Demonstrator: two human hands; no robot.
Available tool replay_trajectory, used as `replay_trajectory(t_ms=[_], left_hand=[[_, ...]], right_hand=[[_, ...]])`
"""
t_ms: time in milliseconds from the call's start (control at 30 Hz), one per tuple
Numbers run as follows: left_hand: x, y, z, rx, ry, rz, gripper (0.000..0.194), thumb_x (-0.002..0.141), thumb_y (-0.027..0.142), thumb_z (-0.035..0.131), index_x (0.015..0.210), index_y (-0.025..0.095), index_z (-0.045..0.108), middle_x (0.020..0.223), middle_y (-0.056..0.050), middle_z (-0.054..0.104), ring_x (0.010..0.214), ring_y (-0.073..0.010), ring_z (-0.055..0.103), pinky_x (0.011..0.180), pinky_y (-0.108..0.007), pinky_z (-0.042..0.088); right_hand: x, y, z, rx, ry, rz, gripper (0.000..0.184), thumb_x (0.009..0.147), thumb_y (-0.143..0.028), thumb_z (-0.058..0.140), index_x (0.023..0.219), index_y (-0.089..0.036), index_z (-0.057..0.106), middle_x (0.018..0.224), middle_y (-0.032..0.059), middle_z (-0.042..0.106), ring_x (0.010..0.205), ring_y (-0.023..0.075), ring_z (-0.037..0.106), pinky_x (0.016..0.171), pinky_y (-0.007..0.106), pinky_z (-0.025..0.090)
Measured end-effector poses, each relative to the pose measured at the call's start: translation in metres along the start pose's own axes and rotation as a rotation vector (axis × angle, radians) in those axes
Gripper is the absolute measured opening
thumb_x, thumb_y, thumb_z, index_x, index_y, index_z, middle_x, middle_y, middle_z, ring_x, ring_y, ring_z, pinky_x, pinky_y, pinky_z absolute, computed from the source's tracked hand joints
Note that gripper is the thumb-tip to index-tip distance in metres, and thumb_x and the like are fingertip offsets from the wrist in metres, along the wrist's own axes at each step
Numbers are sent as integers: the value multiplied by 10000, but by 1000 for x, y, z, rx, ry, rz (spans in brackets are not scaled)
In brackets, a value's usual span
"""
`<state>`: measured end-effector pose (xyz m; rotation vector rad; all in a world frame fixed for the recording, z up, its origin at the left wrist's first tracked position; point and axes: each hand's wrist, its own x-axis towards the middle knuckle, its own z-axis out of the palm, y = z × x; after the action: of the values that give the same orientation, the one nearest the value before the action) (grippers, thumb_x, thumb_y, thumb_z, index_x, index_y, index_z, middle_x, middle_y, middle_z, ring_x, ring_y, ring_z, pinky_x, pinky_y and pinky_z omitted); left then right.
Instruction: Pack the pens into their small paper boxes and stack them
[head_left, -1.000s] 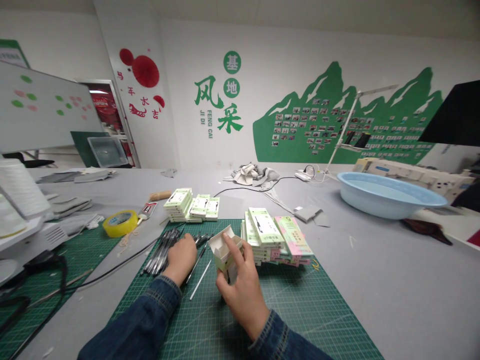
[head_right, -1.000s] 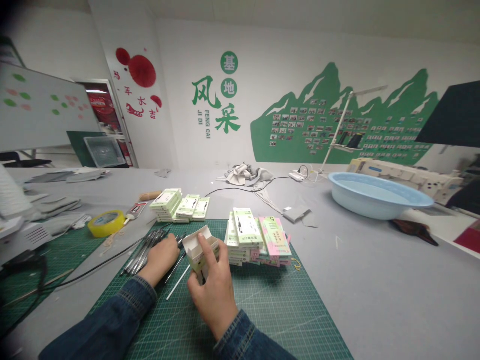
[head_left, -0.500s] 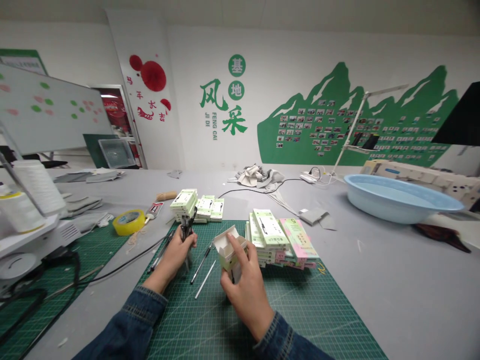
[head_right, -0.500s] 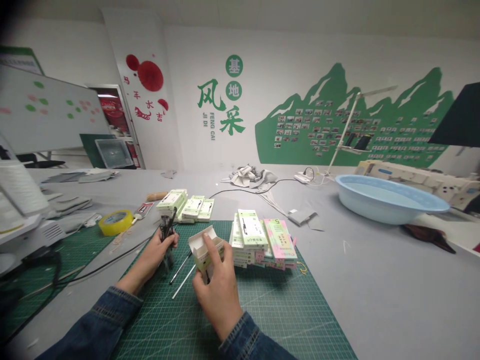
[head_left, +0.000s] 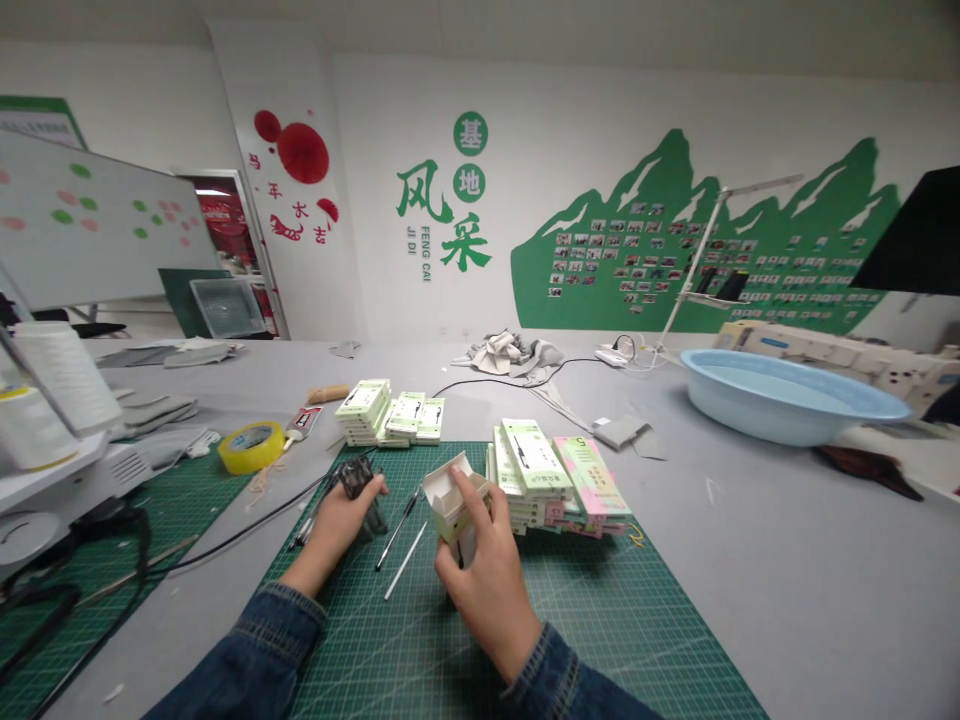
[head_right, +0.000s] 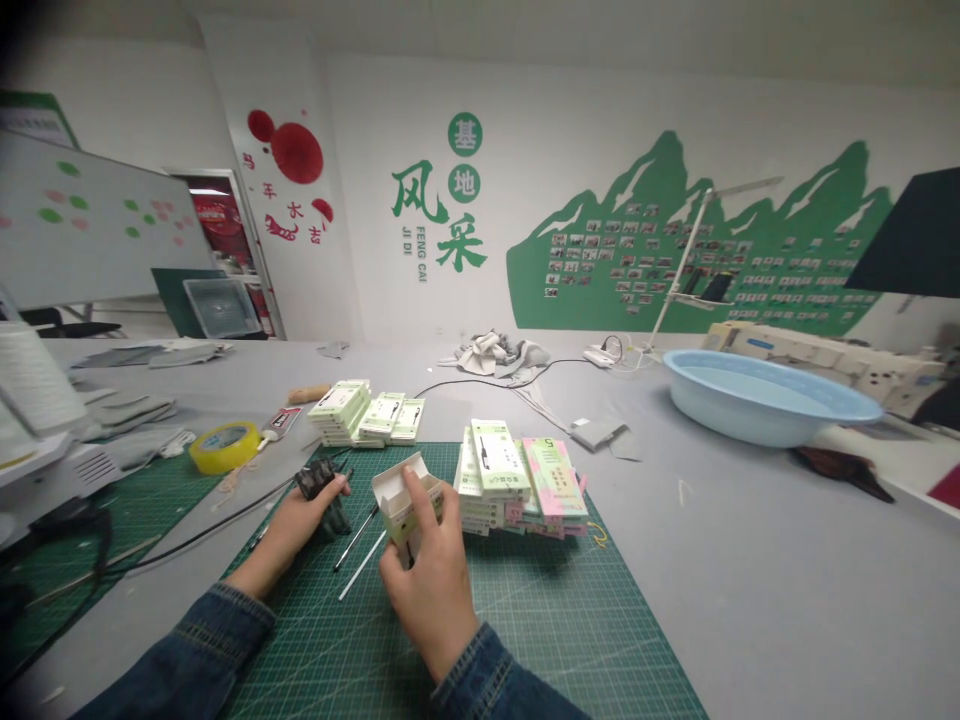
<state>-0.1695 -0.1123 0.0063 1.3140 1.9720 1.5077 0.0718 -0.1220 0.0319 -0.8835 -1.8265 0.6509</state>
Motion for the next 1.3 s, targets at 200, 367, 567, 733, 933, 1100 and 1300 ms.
replay_trajectory(t_ms=[200, 367, 567, 733, 933, 1100, 1300], left_hand=[[-4, 28, -18, 138, 72, -28, 400, 748, 590, 650, 797, 200, 728, 784, -68, 734, 886, -321, 667, 820, -394, 491], [-24, 106, -35, -272, 86, 11, 371, 732, 542, 699, 876, 202, 670, 823, 2, 691, 662, -167, 612, 529, -227, 462], [-39, 173, -26, -432, -62, 108, 298, 716, 451, 735, 839, 204, 622, 727, 36, 574, 479, -72, 414, 375, -168, 298], [-32, 174, -1, -238, -84, 127, 326, 740, 472, 715, 890, 185, 670, 743, 6, 629, 603, -144, 560, 479, -212, 427], [-27, 164, 6, -73, -90, 331, 243, 799, 426, 669, 870, 195, 696, 845, -18, 708, 836, -223, 658, 792, -313, 523], [-29, 147, 16, -10, -240, 327, 218, 825, 395, 632, 870, 194, 703, 828, -27, 715, 838, -237, 664, 811, -337, 513], [-30, 128, 35, -90, -250, 365, 175, 776, 336, 699, 887, 202, 705, 971, -72, 701, 1003, -268, 637, 971, -405, 477]], right_hand=[[0, 1, 1, -8, 0, 10, 893, 720, -1, 588, 1499, -391, 390, 1426, 44, 375, 1302, 231, 502, 1124, 361, 427], [0, 2, 2, -6, 6, 8, 916, 698, -2, 601, 1502, -387, 388, 1433, 50, 371, 1280, 230, 526, 1100, 351, 451], [1, -5, 0, 28, 11, -25, 989, 682, 17, 596, 1550, -351, 298, 1378, 61, 432, 1268, 229, 528, 1112, 363, 442], [0, -6, 1, 47, 13, -50, 1001, 671, 17, 594, 1556, -323, 272, 1407, 60, 447, 1319, 235, 490, 1152, 377, 403], [-3, -1, 5, 72, 38, -73, 1055, 661, 7, 600, 1583, -277, 169, 1458, 78, 454, 1369, 247, 444, 1187, 423, 355], [-3, 1, 5, 83, 39, -91, 1049, 657, 11, 593, 1579, -269, 178, 1478, 89, 450, 1385, 256, 433, 1190, 443, 350], [-2, 0, 6, 96, 57, -140, 1031, 653, 26, 572, 1574, -251, 201, 1503, 87, 446, 1415, 243, 411, 1210, 428, 327]])
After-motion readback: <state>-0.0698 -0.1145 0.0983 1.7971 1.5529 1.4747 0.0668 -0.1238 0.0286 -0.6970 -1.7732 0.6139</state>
